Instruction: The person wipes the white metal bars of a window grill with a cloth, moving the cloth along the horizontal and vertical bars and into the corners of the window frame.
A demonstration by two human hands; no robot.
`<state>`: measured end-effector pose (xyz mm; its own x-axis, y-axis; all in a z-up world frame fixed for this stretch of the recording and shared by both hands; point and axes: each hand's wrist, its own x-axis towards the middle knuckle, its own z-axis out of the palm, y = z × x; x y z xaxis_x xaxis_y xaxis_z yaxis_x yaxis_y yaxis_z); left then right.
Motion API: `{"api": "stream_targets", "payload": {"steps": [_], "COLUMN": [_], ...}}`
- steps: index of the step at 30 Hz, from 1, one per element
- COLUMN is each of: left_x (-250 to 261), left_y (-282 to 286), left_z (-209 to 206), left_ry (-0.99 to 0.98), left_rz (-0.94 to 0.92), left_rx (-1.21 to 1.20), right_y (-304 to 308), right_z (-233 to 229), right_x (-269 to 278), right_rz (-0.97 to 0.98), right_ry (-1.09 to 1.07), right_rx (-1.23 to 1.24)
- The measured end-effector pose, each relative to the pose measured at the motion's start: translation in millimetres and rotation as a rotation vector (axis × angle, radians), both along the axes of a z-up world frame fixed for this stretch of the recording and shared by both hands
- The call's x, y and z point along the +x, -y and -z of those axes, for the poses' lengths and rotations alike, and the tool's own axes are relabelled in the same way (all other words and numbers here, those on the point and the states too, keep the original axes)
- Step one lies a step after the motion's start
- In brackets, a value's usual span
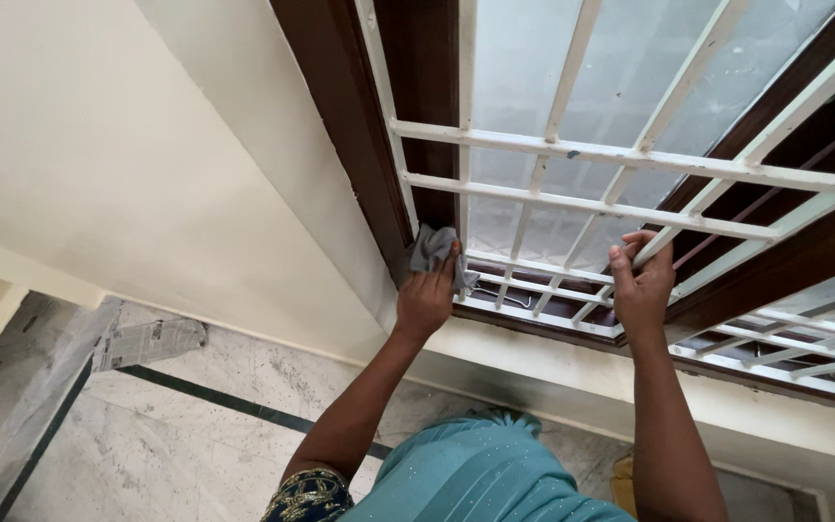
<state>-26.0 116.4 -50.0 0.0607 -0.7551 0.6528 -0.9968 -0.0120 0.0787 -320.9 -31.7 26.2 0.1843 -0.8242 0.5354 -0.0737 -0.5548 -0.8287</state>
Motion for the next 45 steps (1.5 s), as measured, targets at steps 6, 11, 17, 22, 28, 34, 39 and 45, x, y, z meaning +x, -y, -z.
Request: {"api": "stream_targets", "payload": {"steps": [6,11,17,22,28,34,39,45], "left_x": [1,29,47,35,6,-59,-44,-11], "left_y": [4,28,53,33,-11,10,27,21], "left_z": [-47,-82,-66,-57,-67,-39,-40,-49], "left_ry": [0.179,-0.299,0.076,0.219,-0.377,-0.677,-0.194,-0.009], "left_rz": [-0.267,-0.52,-0.53,-0.634,-0.207,0.214,-0.012,0.048], "left_rx": [-0.245,0.27,-0.275,-0.158,-0.153,-0.187,0.067,-0.081], "right_y": [3,1,3,5,3,1,0,-4], "right_z": [1,1,4,4,1,-1,-6,-10], "right_x": [1,-1,-2,-6,-6,-6,-5,-6], "right_rz": [0.012,-0.006,-0.021,-0.12,-0.105,-0.063,-0.077,-0.089], "right_ry": [-0.015,-0.003,-0.034,0.017,-0.01,-0.032,-0.041,-0.033], "right_rx": [0.008,0.004,-0.002,0.02,0.019,0.023,0.01,0.05]}}
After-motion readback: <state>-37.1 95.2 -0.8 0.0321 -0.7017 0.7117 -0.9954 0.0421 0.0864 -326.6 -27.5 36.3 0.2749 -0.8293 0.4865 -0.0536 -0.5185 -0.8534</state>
